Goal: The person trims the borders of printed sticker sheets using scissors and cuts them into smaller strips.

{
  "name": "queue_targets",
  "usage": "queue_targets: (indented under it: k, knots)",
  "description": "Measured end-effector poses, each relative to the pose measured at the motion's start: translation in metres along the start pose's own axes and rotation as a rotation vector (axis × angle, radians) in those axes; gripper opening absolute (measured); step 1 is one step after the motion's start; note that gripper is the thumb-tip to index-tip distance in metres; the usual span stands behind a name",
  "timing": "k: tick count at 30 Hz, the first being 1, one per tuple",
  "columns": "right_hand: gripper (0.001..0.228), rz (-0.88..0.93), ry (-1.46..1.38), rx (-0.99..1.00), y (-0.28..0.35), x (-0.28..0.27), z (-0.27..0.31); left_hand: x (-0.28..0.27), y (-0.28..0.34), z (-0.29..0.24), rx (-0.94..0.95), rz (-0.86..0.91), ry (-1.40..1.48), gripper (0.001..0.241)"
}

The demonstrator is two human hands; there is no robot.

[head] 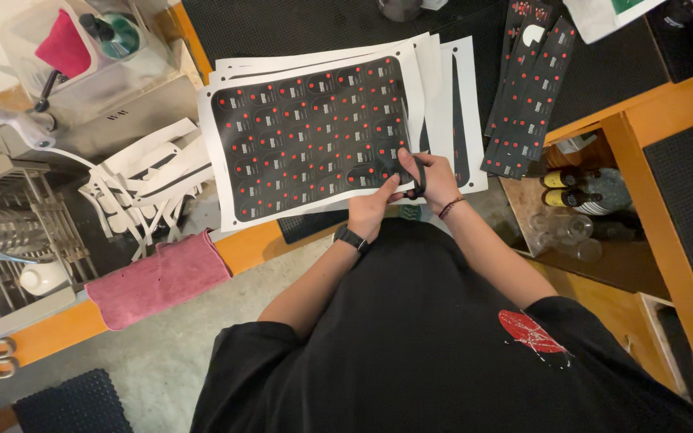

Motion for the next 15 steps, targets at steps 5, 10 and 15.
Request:
queue_targets:
  k: [5, 10, 15]
  knots:
    - [0.059, 0.003, -0.031, -0.037, -0.011, 0.003, -0.003, -0.006, 0.001, 0.007, -0.043, -0.018, -0.031, 0.020]
    - [0.062, 0.002, -0.066, -0.001, -0.019, 0.003, -0.002, -0.005, 0.009, 0.001, 0.028, 0.032, 0.014, 0.025]
    - [0.063, 0.014, -0.081, -0.048, -0.030, 0.007, 0.005, -0.003, 0.011, -0.002, 0.079, 0.066, 0.008, 0.021]
Point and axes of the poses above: each hand's wrist, its own y-axis away from the middle knuckle, its own x-axis out of the palm, z = x × y, the point moved 8 cm from there along -y, towards the middle knuckle, and after that the axes turned 12 degrees about -x, right-handed, at the moved point
